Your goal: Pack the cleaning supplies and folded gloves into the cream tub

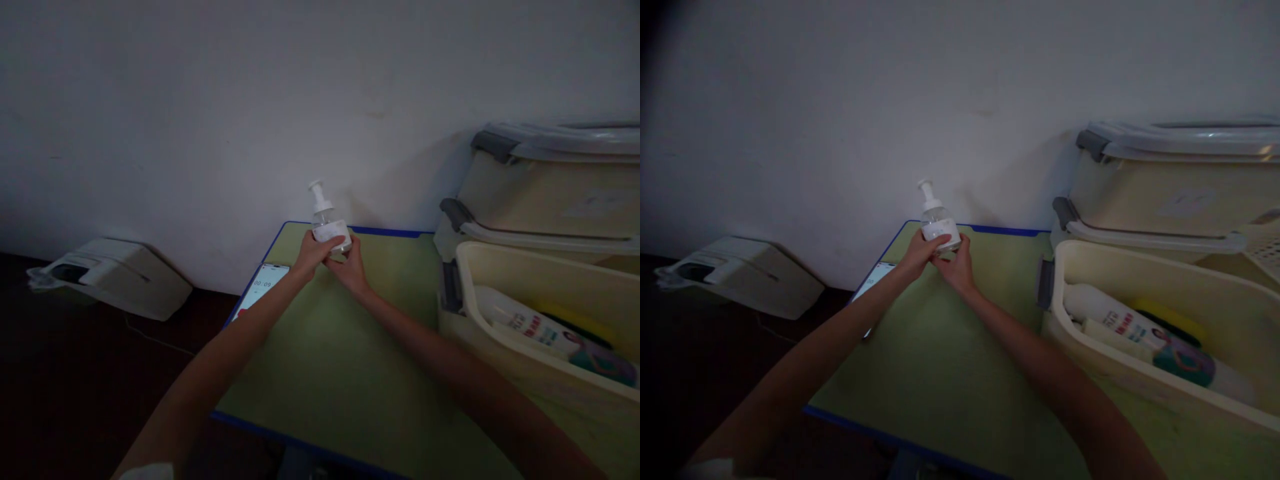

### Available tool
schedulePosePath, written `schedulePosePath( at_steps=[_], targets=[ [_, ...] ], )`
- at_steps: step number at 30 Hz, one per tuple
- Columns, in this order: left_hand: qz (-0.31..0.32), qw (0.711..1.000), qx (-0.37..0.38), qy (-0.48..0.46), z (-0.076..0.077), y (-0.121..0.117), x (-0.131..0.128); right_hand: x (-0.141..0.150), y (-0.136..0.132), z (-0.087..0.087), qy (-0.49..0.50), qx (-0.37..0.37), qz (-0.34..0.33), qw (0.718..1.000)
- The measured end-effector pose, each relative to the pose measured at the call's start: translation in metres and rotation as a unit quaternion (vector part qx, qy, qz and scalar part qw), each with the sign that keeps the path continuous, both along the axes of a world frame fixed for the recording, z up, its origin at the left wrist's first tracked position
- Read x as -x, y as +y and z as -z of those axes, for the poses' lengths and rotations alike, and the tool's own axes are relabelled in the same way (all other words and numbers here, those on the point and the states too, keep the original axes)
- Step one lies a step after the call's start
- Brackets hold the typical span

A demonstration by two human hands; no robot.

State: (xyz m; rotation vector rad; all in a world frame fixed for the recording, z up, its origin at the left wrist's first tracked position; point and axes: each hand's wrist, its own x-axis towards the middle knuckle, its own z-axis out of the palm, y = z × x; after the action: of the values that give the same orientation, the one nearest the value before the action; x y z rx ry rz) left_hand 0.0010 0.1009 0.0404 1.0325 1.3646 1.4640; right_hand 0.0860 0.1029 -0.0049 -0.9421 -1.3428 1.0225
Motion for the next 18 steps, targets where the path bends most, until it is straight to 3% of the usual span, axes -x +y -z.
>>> schedulePosePath(
  at_steps=[8,18],
  targets=[
    [0.091,0.995,-0.044,-0.018,-0.015,-0.063,-0.010,-0.028,-0.047,-0.016,0.057,-0.015,-0.024,0.998],
    [0.183,0.972,-0.141,-0.029,-0.058,-0.095,0.026,-0.033,-0.100,-0.077,0.088,-0.007,-0.106,0.990]
  ],
)
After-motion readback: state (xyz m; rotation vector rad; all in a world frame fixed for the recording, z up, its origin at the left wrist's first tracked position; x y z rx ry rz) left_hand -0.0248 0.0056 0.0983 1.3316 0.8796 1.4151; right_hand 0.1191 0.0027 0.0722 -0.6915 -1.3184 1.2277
